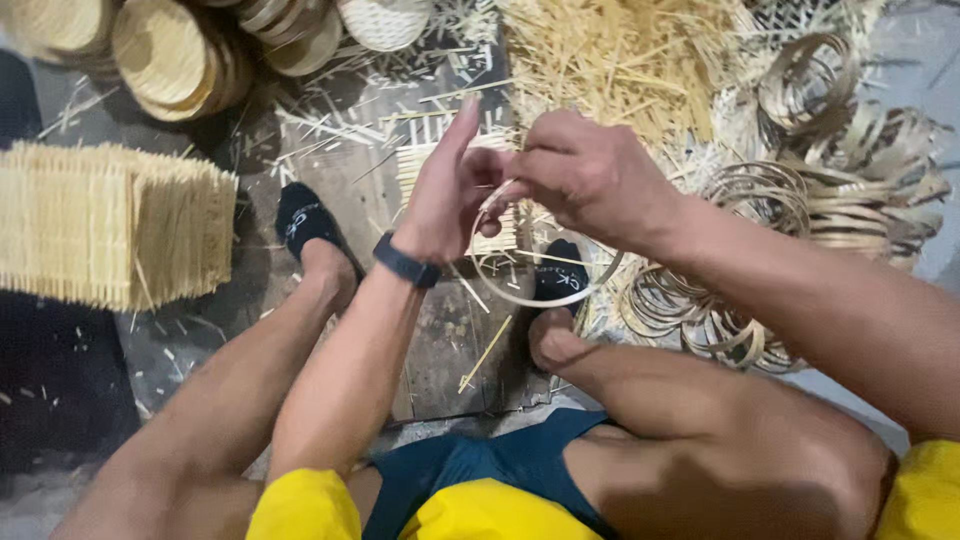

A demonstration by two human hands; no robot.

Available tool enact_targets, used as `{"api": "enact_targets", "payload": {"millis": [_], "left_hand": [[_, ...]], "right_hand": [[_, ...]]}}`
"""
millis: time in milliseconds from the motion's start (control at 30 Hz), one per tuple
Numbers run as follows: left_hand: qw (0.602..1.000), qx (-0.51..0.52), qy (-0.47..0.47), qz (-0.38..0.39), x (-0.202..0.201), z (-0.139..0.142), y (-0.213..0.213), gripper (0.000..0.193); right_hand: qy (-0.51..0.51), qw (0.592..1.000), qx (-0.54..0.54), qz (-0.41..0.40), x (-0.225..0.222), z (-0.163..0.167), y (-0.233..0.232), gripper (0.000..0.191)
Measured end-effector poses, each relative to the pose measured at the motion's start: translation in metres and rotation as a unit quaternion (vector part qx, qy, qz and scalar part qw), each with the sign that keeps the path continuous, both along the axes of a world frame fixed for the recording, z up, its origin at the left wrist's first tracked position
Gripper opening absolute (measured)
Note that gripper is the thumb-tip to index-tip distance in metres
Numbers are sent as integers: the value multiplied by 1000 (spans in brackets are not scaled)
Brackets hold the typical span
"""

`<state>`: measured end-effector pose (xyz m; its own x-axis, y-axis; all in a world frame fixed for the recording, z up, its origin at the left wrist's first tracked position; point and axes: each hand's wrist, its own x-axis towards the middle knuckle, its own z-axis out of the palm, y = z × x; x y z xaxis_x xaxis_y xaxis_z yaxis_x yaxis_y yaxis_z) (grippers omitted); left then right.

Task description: The person sits on the floor weaving thin bamboo strips into a round basket base, interlacing strips by hand and trimming protruding ends with scissors. They periodically press the woven piece over a round wooden mold, set finished woven panels onto a stack, and pick up new bamboo strips to continue weaving.

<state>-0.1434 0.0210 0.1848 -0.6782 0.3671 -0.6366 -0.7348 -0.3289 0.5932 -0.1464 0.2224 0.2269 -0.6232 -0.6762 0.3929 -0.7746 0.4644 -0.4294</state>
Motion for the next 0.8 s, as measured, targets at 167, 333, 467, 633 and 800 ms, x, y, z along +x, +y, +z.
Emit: {"api": "enact_targets", "payload": {"millis": [167,333,467,633,800], "left_hand": [[999,-13,-24,21,-1,3,-9,70],[994,-29,-35,102,2,-19,-18,72],[996,35,-3,84,-5,-39,-26,71],[943,169,159,238,-19,-58,-59,35],[931,252,130,229,-29,-54,-88,24]], "right_hand": [[119,991,54,-24,-2,-4,-38,6],[102,992,62,-50,-4,-20,-66,9],[59,997,9,-39,-20,-22,-69,13],[-486,797,-299,-199,-38,-35,-50,30],[-619,574,-530,-80,-29,-76,-48,36]]}}
